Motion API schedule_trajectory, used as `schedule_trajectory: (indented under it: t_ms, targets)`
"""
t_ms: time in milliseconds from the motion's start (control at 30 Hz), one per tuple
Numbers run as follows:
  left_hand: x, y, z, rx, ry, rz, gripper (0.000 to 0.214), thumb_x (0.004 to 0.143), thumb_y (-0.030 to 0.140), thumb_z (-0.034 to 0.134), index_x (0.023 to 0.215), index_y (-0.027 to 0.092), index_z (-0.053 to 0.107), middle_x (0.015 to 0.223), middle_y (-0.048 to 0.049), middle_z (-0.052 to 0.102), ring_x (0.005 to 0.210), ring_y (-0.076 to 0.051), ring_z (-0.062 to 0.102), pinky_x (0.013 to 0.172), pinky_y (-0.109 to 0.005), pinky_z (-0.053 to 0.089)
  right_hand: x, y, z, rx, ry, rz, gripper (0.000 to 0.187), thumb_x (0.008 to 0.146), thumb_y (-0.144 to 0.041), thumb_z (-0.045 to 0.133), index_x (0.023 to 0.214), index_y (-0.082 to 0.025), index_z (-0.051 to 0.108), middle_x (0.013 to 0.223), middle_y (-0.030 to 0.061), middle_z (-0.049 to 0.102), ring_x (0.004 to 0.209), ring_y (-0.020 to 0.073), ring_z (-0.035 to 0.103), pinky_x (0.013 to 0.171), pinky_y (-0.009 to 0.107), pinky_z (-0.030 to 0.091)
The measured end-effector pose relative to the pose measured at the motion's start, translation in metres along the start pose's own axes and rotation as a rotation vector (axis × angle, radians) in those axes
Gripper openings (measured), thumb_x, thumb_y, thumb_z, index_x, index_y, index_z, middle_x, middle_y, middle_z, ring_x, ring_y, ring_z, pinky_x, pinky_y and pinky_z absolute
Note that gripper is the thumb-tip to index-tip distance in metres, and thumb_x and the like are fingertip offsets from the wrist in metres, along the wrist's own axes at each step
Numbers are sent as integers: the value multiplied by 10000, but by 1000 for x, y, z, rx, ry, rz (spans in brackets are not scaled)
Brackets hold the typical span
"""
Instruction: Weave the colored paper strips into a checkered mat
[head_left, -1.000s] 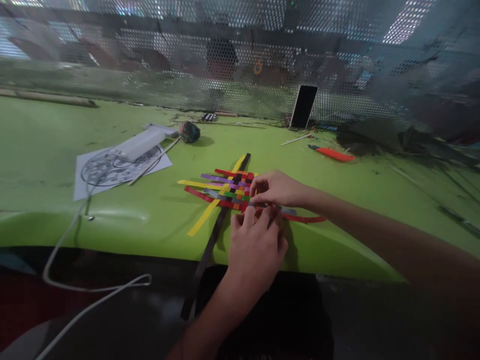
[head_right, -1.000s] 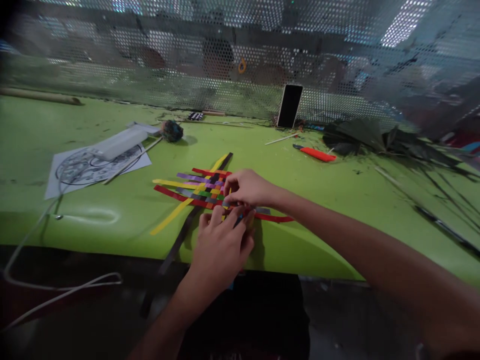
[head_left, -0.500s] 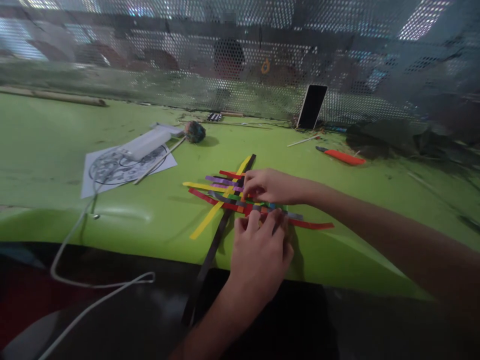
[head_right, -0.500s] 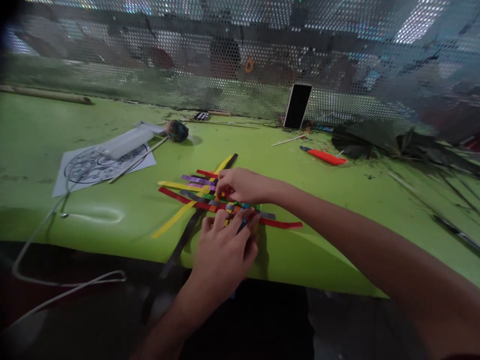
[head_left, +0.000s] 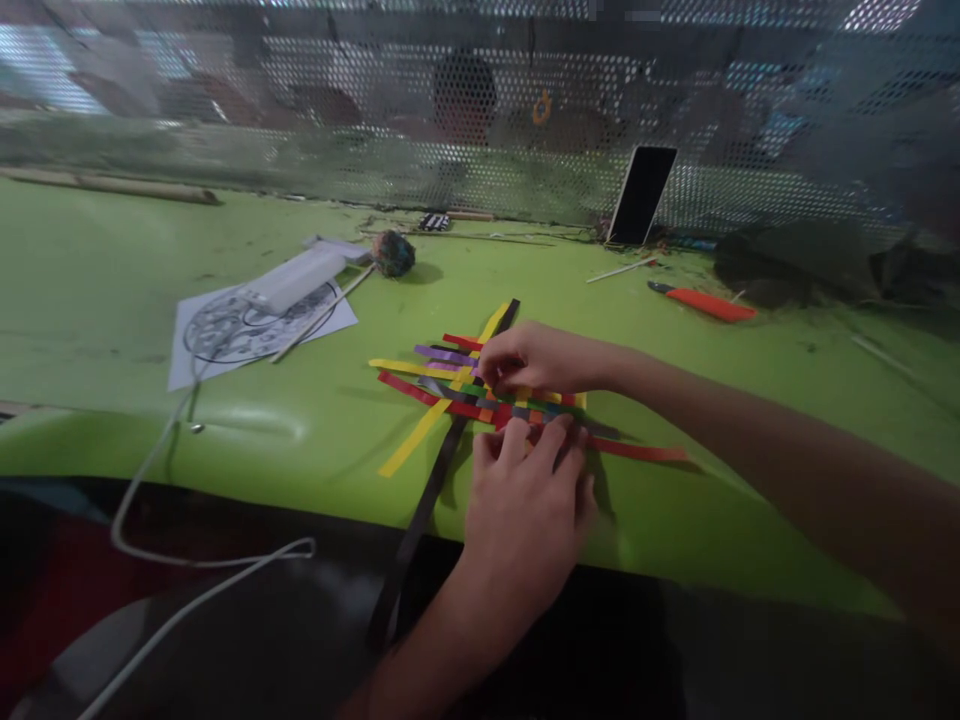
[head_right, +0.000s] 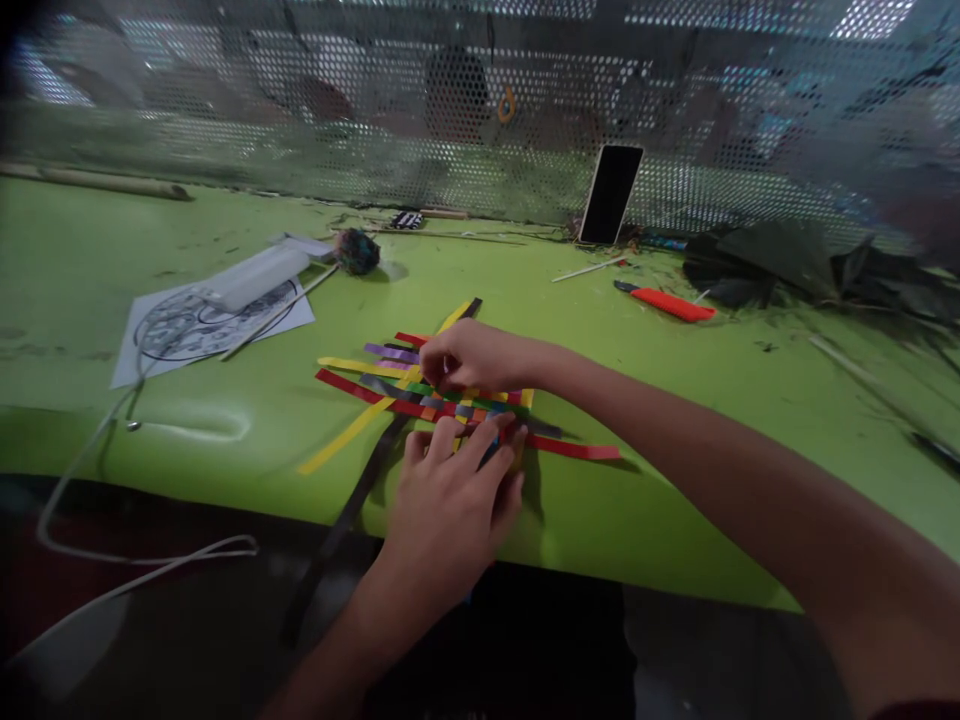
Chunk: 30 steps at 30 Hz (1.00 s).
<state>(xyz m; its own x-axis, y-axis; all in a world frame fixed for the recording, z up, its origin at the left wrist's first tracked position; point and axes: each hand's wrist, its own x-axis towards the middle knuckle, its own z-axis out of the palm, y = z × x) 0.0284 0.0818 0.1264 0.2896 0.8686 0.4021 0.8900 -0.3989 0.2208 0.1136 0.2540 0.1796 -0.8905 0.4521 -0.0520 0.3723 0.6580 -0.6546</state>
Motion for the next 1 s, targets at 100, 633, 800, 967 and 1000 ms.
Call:
schedule_trajectory:
  t_ms: [100,633,800,967,1000]
  targets:
    - [-1,0,0,9,-8,-4,355,1019,337,503,1349,260,613,1396,-15,627,1087,-284,543,826,-482,442,-7,1,4,42,55,13,144,790,-57,628,845,-165,705,825,10,714,745,133,598,729,244,438]
    - [-3,-1,1,18,-9,-8,373,977,331,547,1327,253,650,1425,7,615,1095,-310,509,805,-494,446,-13,-20,20,297,355,527,90,712,-81,755,733,-146,696,672,14,694,615,122,609,579,228,470]
    - [-2,0,1,15,-4,-16,366,987,328,523,1320,254,655,1401,3,627,1085,-311,516,789,-483,443,-12,-23,17,255,274,561,167,699,-12,715,637,-151,646,551,-30,610,513,85,532,518,210,427]
    - [-1,0,2,13,-3,-25,388,1000,327,503,1358,251,632,1378,-35,636,1125,-341,512,796,-483,440,0,-30,17,96,208,587,159,705,-1,712,648,-139,657,583,10,647,531,111,572,511,229,428]
    - [0,-1,2,9,-3,-25,392,1001,328,501,1363,251,629,1373,-39,638,1131,-342,511,805,-485,441,2,-29,17,91,182,588,163,705,4,710,647,-138,653,576,12,642,525,112,571,503,229,427]
